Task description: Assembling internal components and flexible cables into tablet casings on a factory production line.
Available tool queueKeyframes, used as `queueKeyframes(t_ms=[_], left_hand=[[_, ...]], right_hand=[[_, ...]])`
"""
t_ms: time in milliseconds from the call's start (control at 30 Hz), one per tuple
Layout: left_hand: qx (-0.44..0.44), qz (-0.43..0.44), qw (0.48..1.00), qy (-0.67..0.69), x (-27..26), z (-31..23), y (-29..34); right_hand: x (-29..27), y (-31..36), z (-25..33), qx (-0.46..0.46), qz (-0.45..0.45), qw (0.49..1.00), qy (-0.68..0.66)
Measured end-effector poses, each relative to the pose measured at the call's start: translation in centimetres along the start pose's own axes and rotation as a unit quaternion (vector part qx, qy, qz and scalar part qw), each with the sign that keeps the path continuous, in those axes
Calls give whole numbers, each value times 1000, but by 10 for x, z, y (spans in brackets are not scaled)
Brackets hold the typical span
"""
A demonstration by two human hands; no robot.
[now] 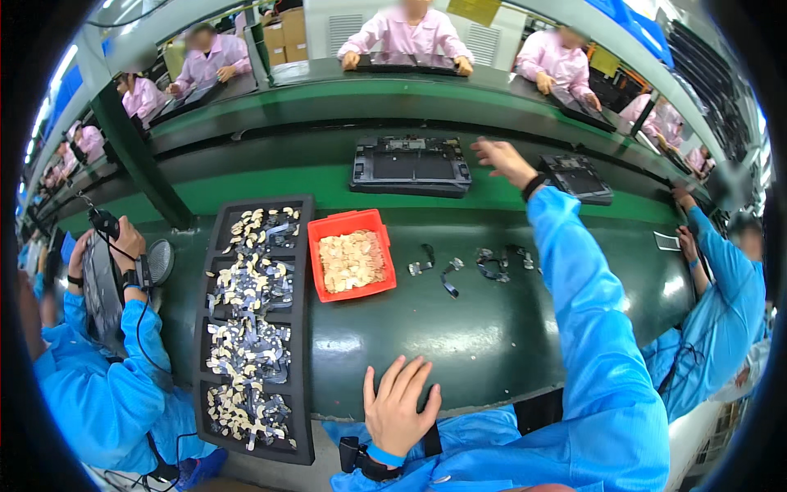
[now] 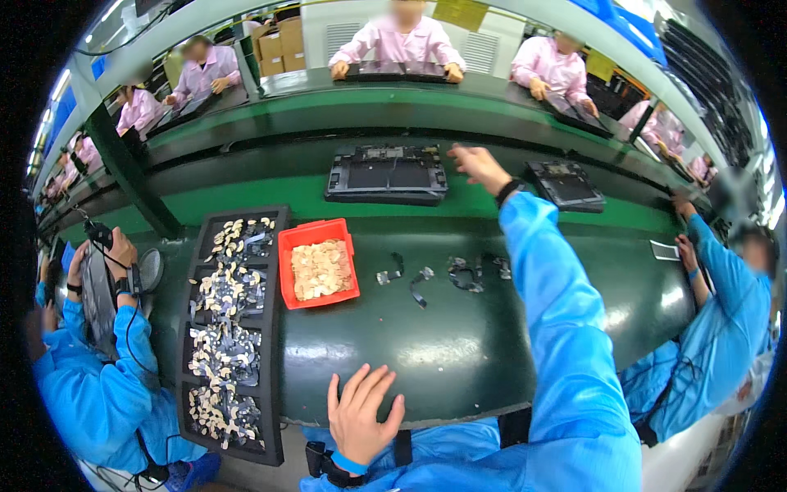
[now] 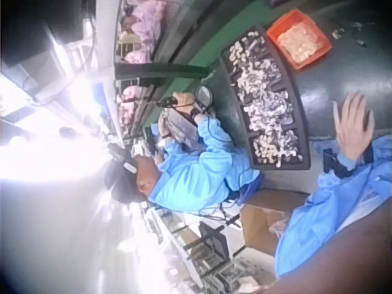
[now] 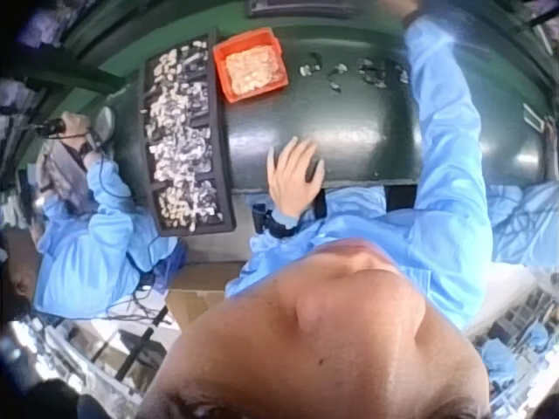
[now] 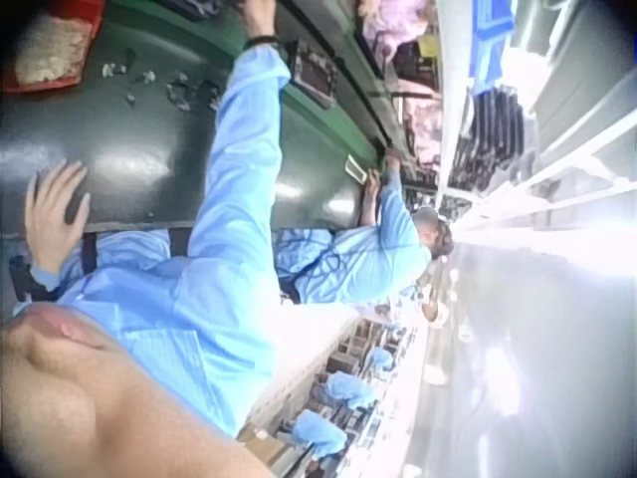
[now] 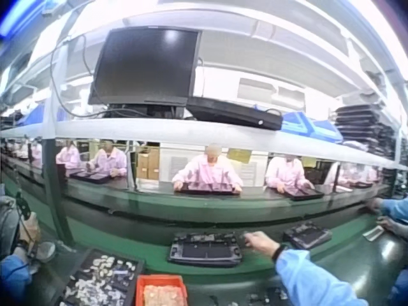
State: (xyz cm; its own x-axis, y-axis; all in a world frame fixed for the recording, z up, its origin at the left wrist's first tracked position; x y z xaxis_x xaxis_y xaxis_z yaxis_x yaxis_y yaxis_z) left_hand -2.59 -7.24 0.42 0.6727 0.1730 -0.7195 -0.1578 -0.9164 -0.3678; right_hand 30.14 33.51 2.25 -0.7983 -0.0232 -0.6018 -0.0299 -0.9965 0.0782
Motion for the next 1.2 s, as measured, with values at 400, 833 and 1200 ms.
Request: queueKeyframes(t_ms=[400,833,1200], left_hand=[[-35,-49,998,-34,-10,-21,-19],[-27,-52,997,-47,-10,-23,-17],[-39,-44,998,-35,2,-5,-7]], right_hand=[[-385,84,-326,196,-316,835,406],[-332,76,-336,259,-354,899,-1],[-291,96,-298,316,-232,920,-10]])
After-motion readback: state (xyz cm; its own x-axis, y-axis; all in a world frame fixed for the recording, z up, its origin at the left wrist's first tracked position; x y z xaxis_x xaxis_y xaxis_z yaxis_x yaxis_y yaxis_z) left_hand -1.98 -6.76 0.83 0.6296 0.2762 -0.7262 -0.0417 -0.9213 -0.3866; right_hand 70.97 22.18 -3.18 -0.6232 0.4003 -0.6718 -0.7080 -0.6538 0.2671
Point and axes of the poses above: each hand's wrist, its own y-axis away from the middle knuckle, its own x-axis out of the palm, z = x × y, the point moved 9 cm from there along -y, towards the middle knuckle, and after that the axes turned 3 degrees about y, right-handed, at the moved point
